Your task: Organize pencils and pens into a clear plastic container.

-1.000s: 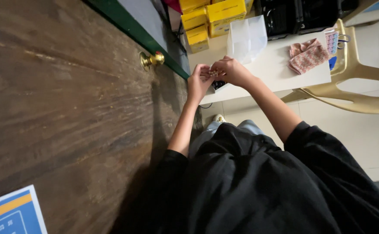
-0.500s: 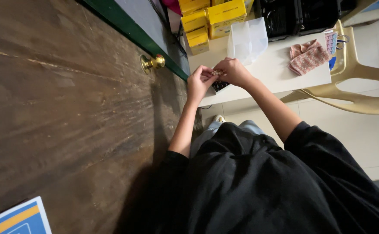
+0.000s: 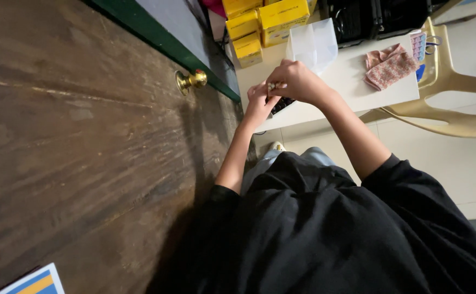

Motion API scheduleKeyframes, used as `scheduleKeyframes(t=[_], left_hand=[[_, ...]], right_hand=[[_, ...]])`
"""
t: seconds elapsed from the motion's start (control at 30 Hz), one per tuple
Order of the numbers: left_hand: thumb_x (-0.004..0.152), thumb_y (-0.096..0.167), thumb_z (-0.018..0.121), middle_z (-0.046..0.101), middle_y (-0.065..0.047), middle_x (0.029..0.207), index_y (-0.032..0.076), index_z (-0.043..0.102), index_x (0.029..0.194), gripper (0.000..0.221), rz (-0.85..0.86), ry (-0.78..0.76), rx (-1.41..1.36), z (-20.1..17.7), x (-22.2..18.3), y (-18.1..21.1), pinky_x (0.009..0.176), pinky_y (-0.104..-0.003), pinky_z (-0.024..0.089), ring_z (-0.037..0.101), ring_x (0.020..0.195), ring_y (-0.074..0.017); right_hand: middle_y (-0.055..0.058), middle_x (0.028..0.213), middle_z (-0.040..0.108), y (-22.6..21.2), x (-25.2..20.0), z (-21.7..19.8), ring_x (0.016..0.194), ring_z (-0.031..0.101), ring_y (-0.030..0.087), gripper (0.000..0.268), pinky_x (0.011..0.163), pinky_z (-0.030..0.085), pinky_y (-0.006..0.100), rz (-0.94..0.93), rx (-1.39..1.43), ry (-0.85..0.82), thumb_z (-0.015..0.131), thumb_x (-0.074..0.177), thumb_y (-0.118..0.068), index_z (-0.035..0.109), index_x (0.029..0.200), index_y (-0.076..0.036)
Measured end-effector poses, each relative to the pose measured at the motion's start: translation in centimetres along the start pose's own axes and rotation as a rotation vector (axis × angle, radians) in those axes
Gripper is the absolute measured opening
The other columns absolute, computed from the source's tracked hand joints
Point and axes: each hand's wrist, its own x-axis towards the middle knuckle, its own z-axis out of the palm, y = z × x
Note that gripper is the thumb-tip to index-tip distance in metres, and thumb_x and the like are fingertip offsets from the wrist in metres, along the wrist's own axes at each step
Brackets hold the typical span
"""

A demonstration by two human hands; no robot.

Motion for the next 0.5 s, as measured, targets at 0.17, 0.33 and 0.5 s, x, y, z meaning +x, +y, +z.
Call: scheduleKeyframes(t=[0.17, 0.33, 0.5], left_hand=[[0.102, 0.015, 0.066, 0.074, -0.012, 0.115, 0.008, 0.068, 0.128, 0.027, -0.129, -0.110, -0.220, 0.1, 0.7, 0.6, 0.096, -0.039, 0.051, 0.071, 0.107, -0.0259], [0.102, 0.015, 0.065, 0.073, -0.014, 0.113, 0.003, 0.060, 0.126, 0.028, -0.266, -0.081, -0.257, 0.9, 0.7, -0.7, 0.089, -0.034, 0.054, 0.071, 0.105, -0.0259], [0.108, 0.014, 0.058, 0.069, -0.009, 0.100, 0.003, 0.061, 0.114, 0.013, -0.245, -0.021, -0.345, 0.6, 0.5, -0.5, 0.087, -0.032, 0.053, 0.067, 0.094, -0.0201]], right_hand=[[0.011, 0.096, 0.075, 0.1, -0.6, -0.6, 0.093, 0.068, 0.029, 0.024, 0.082, 0.059, 0.040, 0.047, 0.023, 0.002, 0.079, 0.081, -0.006, 0.077, 0.105, -0.005], [0.014, 0.115, 0.070, -2.8, -0.3, -2.7, 0.097, 0.072, 0.025, 0.051, 0.089, 0.060, 0.036, 0.239, 0.151, -0.145, 0.078, 0.078, -0.005, 0.069, 0.127, -0.007], [0.014, 0.130, 0.067, 1.0, -2.0, -0.7, 0.116, 0.066, 0.024, 0.059, 0.096, 0.059, 0.038, 0.144, 0.432, 0.021, 0.058, 0.077, 0.010, 0.057, 0.136, 0.002]])
